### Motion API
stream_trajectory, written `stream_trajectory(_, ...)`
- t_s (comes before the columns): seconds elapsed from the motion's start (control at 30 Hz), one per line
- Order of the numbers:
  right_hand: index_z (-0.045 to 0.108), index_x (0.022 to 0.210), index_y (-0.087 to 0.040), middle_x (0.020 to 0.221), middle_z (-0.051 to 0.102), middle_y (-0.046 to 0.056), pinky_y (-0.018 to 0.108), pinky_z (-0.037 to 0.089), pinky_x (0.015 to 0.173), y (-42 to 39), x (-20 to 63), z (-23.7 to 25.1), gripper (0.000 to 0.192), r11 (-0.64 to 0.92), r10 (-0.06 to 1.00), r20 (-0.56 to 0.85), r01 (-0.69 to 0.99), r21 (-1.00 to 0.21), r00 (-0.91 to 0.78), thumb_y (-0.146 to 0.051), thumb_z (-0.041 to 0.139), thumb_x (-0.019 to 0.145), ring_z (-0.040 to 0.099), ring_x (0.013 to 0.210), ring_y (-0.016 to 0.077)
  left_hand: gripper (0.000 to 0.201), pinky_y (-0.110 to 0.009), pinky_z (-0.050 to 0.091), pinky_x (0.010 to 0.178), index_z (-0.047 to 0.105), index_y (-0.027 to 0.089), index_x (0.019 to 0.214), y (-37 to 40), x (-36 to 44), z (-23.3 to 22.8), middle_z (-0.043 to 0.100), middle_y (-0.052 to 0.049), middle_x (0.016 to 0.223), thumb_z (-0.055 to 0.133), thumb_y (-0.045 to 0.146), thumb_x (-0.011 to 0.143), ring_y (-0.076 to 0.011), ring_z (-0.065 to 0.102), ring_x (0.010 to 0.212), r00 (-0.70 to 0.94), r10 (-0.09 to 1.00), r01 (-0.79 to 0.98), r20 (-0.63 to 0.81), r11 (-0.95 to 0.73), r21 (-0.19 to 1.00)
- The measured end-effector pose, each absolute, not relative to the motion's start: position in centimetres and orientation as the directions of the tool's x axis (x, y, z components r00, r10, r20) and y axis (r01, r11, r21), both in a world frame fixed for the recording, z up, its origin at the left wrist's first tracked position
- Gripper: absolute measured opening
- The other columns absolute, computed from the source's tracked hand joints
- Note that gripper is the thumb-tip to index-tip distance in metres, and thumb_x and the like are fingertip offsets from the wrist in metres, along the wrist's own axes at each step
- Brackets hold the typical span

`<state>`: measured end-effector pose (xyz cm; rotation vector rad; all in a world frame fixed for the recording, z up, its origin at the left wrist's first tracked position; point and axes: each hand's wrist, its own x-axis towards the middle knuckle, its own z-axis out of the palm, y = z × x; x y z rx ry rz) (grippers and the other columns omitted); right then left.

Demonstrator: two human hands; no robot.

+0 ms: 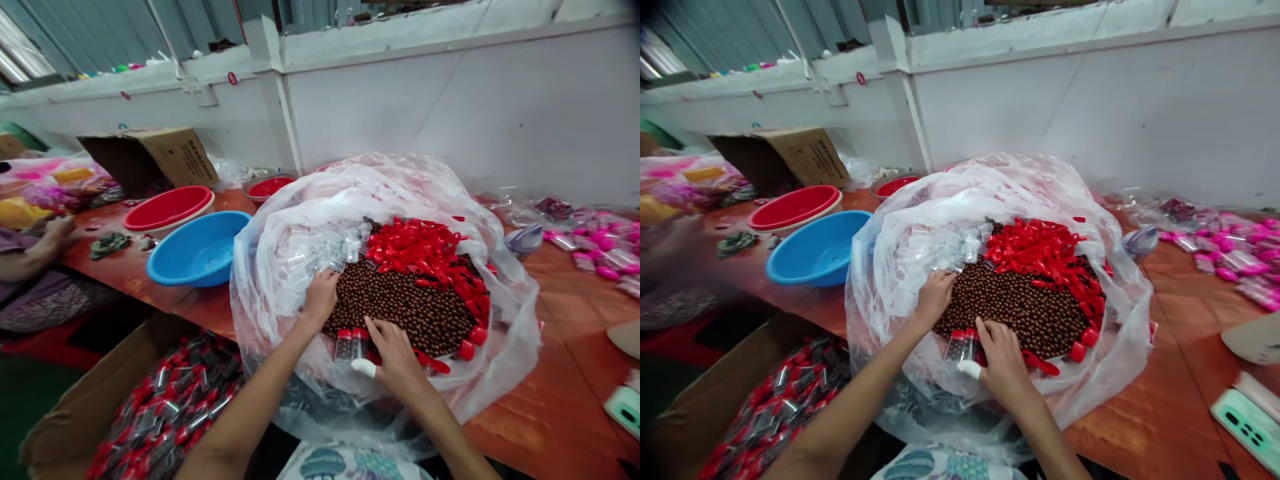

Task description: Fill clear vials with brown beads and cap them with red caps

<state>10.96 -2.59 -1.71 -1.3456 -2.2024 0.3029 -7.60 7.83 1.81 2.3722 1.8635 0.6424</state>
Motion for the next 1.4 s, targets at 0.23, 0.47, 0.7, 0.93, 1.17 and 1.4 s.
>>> stream_trajectory(0.23, 0.054, 0.116, -0.025, 0.107, 0.055, 0.007, 0.039, 0.040, 0.089, -3.0, 16.7, -2.1, 0.038, 0.287, 0.942, 0.322, 0.736, -0.613, -0.099, -0.014, 0.041, 0.083, 0.050, 0.100, 0.0210, 0.026, -0.036, 0.037, 0.076, 0.065, 0.018, 0.090, 10.6, -7.8, 2.3, 0.058, -0.011, 0.091, 0.041, 0.011, 0.081, -0.0256, 0.047, 0.093, 0.305, 0.932, 0.950, 0.194, -0.312, 0.006)
stream_trajectory(0.47, 0.060, 0.099, -0.022, 0.095, 0.060, 0.005, 0.036, 0.045, 0.079, -4.9, 22.9, -1.8, 0.024, 0.077, 0.981, 0.185, 0.745, -0.663, 0.064, -0.020, 0.044, 0.081, 0.055, 0.090, 0.0204, 0.030, -0.031, 0.037, 0.079, 0.060, 0.023, 0.110, 8.0, -4.6, 1.8, 0.062, -0.006, 0.097, 0.052, 0.030, 0.081, -0.0212, 0.051, 0.091, 0.418, 0.888, 0.812, 0.193, -0.461, 0.358)
stream_trajectory(0.7, 0.062, 0.102, -0.023, 0.090, 0.059, 0.006, 0.037, 0.046, 0.074, -5.2, 21.2, -3.5, 0.023, 0.221, 0.973, 0.167, 0.850, -0.479, -0.158, -0.022, 0.052, 0.080, 0.054, 0.084, 0.0223, 0.021, -0.027, 0.038, 0.074, 0.068, 0.023, 0.091, 7.7, -0.5, -1.2, 0.068, -0.002, 0.087, 0.062, 0.033, 0.073, -0.0197, 0.057, 0.084, 0.373, 0.928, 0.721, -0.001, -0.289, 0.630)
stream_trajectory(0.93, 0.057, 0.104, -0.020, 0.098, 0.062, 0.008, 0.039, 0.046, 0.079, -5.0, 20.8, -3.8, 0.023, 0.107, 0.986, 0.165, 0.775, -0.623, -0.004, -0.025, 0.047, 0.084, 0.056, 0.090, 0.0233, 0.026, -0.029, 0.039, 0.079, 0.070, 0.020, 0.087, 8.6, 2.1, -2.9, 0.068, -0.003, 0.084, 0.070, 0.028, 0.063, -0.0198, 0.058, 0.081, 0.321, 0.947, 0.406, -0.022, -0.116, 0.907)
stream_trajectory(1.17, 0.042, 0.127, -0.021, 0.104, 0.062, 0.007, 0.036, 0.049, 0.077, -5.1, 20.1, -3.2, 0.050, -0.057, 0.940, 0.074, 0.369, -0.928, 0.332, -0.039, 0.052, 0.081, 0.060, 0.089, 0.0205, 0.025, -0.027, 0.043, 0.074, 0.069, 0.013, 0.083, 9.0, 3.9, -4.3, 0.067, -0.002, 0.076, 0.070, 0.016, 0.058, -0.0150, 0.058, 0.071, 0.341, 0.928, 0.164, -0.154, 0.102, 0.981)
stream_trajectory(1.4, 0.023, 0.139, -0.025, 0.086, 0.065, 0.002, 0.028, 0.051, 0.057, -4.8, 19.7, -2.3, 0.071, -0.081, 0.916, -0.075, 0.000, -0.997, 0.393, -0.040, 0.056, 0.078, 0.059, 0.065, 0.0151, 0.031, -0.029, 0.044, 0.082, 0.068, 0.013, 0.087, 8.7, 3.4, -3.9, 0.069, -0.004, 0.085, 0.070, 0.010, 0.056, -0.0137, 0.061, 0.076, 0.372, 0.893, -0.024, -0.251, 0.280, 0.960)
